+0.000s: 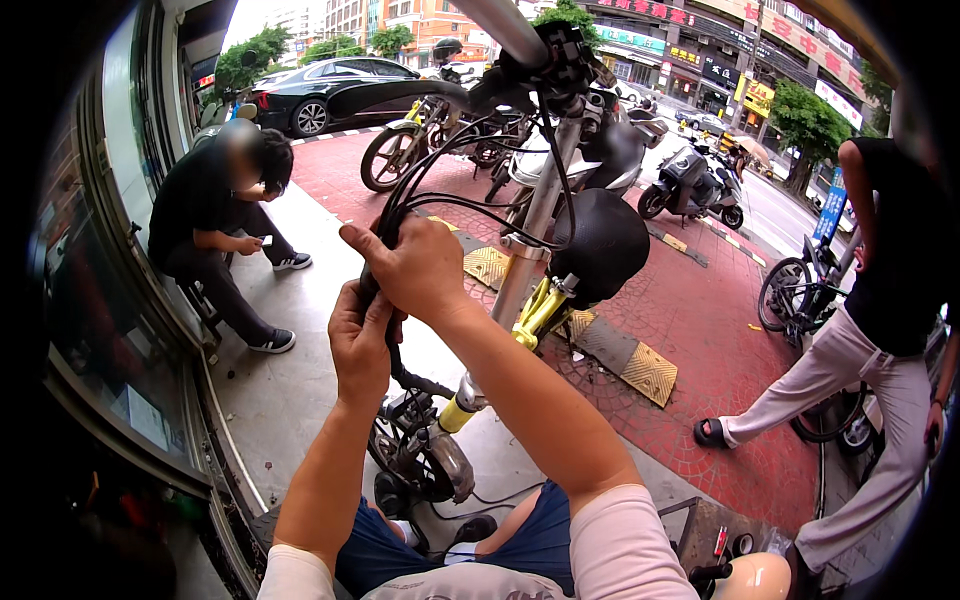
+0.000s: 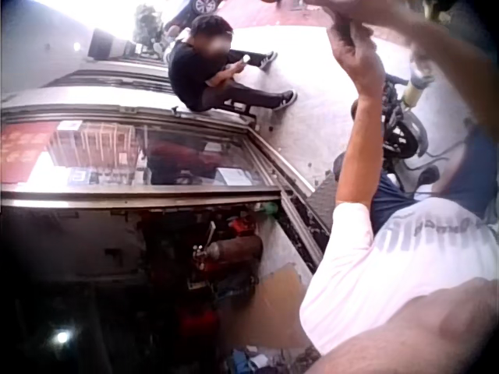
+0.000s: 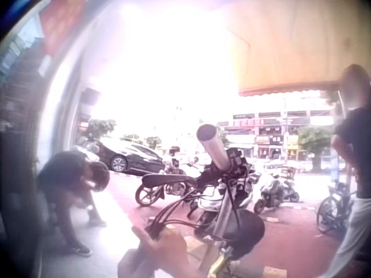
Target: The person splices wires on the front of a scooter using a cutting tool, wraps the connection with black electrical tape, and slides a black protective sleeve over the bundle of wires.
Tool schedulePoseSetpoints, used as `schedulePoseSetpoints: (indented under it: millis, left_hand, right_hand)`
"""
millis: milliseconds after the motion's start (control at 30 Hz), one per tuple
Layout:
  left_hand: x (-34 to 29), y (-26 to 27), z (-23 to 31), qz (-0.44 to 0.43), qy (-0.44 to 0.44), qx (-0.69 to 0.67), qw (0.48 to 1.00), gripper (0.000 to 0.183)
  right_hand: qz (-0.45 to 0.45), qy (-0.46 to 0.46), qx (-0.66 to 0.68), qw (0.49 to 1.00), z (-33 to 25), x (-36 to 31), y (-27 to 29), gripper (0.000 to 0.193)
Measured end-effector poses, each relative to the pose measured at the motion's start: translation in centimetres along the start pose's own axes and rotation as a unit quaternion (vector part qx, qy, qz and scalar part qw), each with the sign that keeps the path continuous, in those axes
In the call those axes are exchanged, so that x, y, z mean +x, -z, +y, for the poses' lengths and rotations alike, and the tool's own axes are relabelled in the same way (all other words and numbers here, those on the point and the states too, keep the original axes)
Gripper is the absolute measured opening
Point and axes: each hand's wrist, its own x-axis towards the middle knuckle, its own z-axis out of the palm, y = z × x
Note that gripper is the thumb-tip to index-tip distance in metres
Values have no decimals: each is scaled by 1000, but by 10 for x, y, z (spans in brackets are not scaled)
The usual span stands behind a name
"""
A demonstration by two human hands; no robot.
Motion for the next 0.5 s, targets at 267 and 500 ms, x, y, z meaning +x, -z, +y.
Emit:
schedulePoseSetpoints:
  millis: [267,500]
  left_hand:
    - [1,-3,4,5,-13,-8,1000,13]
    - [-2,-5,37,8,-137,326,935,17]
  right_hand:
    - [-85,-17,362,928,46,-30,10,46]
    - [-80,-52,495,864,27,-42,12,47]
